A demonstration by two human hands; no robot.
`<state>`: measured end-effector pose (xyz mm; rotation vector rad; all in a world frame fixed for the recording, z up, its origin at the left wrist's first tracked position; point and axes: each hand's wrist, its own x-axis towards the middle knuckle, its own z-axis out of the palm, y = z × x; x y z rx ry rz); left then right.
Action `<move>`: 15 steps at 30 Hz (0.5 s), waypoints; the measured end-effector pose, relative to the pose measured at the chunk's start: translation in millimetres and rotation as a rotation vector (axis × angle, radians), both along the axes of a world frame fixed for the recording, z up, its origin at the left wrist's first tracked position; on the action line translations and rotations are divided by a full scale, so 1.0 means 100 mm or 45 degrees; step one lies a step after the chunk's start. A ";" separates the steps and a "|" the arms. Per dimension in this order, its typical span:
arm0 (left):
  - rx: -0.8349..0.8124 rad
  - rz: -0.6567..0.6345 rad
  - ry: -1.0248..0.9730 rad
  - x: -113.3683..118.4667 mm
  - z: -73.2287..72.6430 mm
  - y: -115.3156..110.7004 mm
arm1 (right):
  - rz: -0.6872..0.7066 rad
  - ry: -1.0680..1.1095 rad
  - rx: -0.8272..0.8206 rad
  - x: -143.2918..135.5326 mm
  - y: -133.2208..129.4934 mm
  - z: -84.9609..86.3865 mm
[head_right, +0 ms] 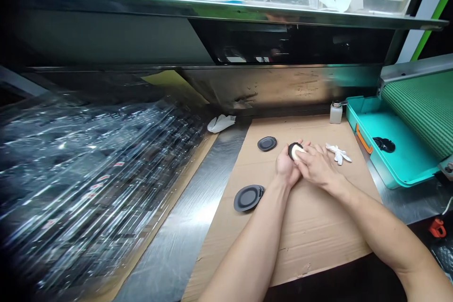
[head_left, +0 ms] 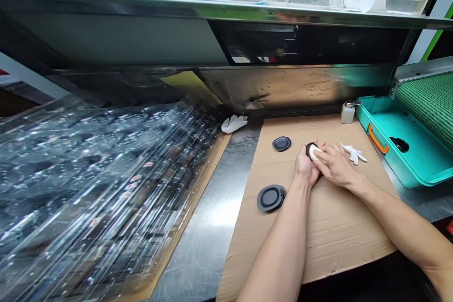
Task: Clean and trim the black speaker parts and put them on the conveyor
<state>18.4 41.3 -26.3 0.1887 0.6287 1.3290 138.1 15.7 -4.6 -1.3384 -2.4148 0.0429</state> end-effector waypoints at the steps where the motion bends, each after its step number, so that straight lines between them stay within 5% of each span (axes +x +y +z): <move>1: -0.001 -0.025 -0.018 -0.01 0.00 0.00 | 0.039 -0.026 0.013 -0.01 -0.02 0.00; 6: 0.024 -0.007 -0.063 0.01 -0.01 0.00 | -0.124 -0.128 0.053 0.01 -0.02 0.05; 11: 0.023 -0.060 -0.106 0.01 0.00 -0.01 | 0.089 -0.085 0.027 0.00 -0.03 0.08; 15: -0.016 -0.087 -0.144 0.00 0.00 0.00 | -0.033 -0.104 0.021 -0.01 -0.04 0.10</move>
